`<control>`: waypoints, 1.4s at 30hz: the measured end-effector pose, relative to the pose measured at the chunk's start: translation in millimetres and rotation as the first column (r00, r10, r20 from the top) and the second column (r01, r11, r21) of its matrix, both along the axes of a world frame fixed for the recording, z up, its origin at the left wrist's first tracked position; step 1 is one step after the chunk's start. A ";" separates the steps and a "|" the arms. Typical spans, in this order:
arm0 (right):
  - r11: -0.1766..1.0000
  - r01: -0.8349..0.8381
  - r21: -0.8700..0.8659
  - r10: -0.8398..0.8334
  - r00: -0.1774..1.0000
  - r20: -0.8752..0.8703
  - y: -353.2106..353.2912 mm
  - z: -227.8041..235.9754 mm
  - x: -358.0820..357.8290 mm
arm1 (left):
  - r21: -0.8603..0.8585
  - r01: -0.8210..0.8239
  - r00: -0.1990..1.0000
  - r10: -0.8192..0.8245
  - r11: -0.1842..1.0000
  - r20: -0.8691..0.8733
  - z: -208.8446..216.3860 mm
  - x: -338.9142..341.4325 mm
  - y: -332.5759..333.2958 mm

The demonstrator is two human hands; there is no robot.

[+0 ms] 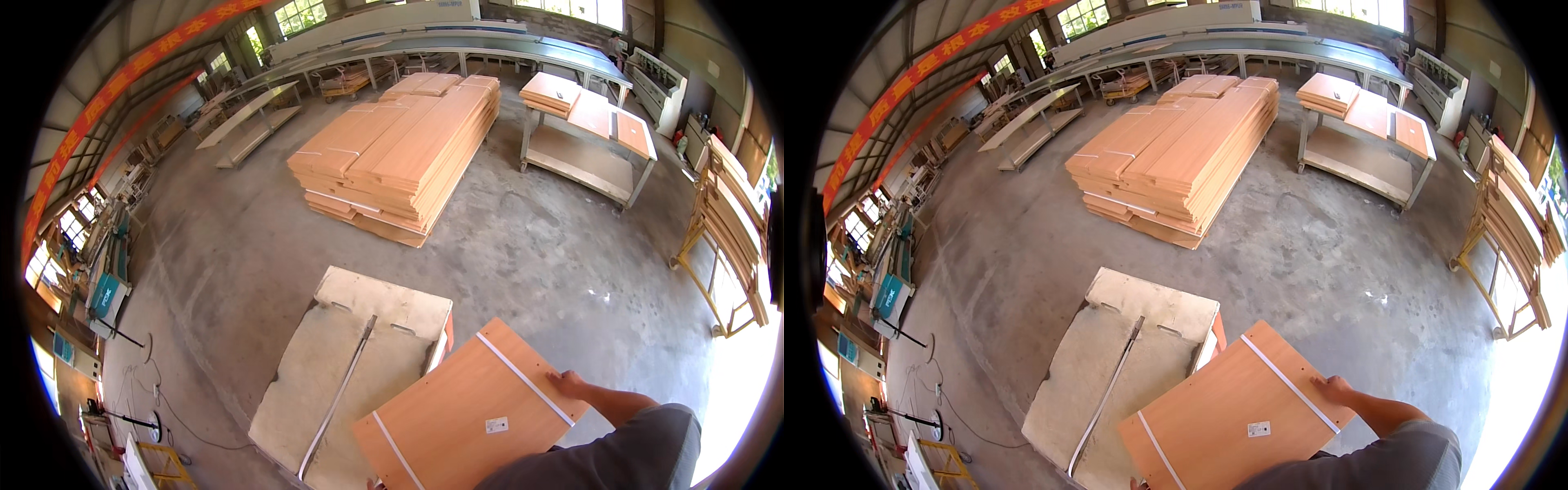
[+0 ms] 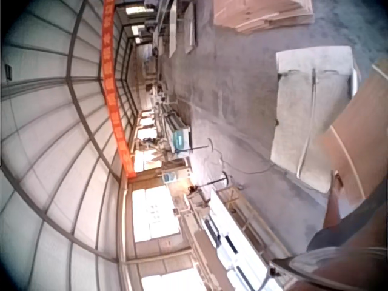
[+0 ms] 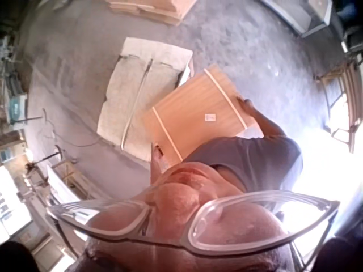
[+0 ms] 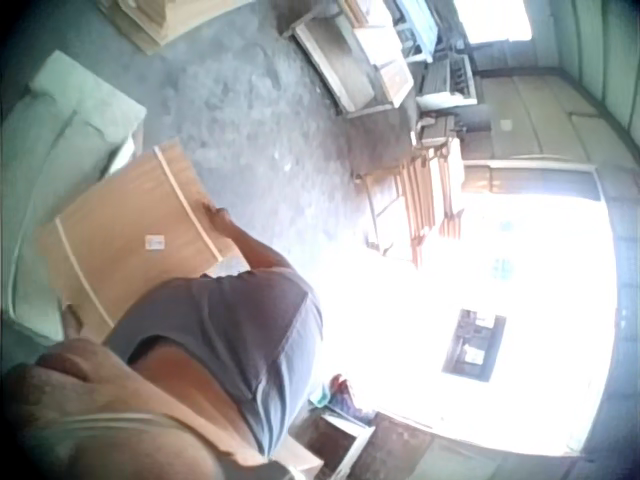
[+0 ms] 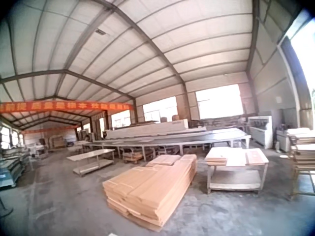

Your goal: The person picks up light-colored wooden panels from a stack, places them on a workbench, and secures them with white plastic straps. The person then lifts the bundled panels and stacks them onto a larger pile of similar bundles in the workshop.

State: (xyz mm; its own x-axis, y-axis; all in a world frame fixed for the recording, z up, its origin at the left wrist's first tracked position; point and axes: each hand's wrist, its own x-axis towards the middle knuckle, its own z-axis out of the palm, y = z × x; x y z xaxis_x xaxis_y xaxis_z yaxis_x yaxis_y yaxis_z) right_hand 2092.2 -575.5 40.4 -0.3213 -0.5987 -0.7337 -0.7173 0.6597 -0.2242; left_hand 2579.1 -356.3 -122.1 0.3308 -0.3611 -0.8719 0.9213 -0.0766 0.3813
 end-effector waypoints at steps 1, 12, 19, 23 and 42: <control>1.000 0.007 -0.027 -0.006 1.000 0.024 -8.7 16.3 9.8 | 0.004 -0.025 1.000 0.025 1.000 0.017 4.7 5.4 0.7; 0.857 0.512 0.063 -0.321 0.433 0.843 -149.5 -10.0 -78.8 | 0.607 0.153 0.180 -0.626 0.780 0.759 152.5 -7.0 -178.1; 0.781 0.515 -0.352 -0.198 0.739 0.644 -303.0 -15.4 -185.5 | 0.130 0.294 0.414 -0.248 0.947 0.876 217.4 -109.5 -415.7; 0.692 0.572 -0.440 -0.221 0.748 0.626 -388.3 -1.5 -229.7 | 0.123 0.369 0.370 -0.267 0.921 0.890 216.7 -153.2 -533.4; 0.415 0.706 -0.574 -0.423 0.708 0.565 -884.9 -3.2 -389.1 | 0.131 0.619 0.246 -0.350 0.774 0.904 161.2 -306.6 -1240.0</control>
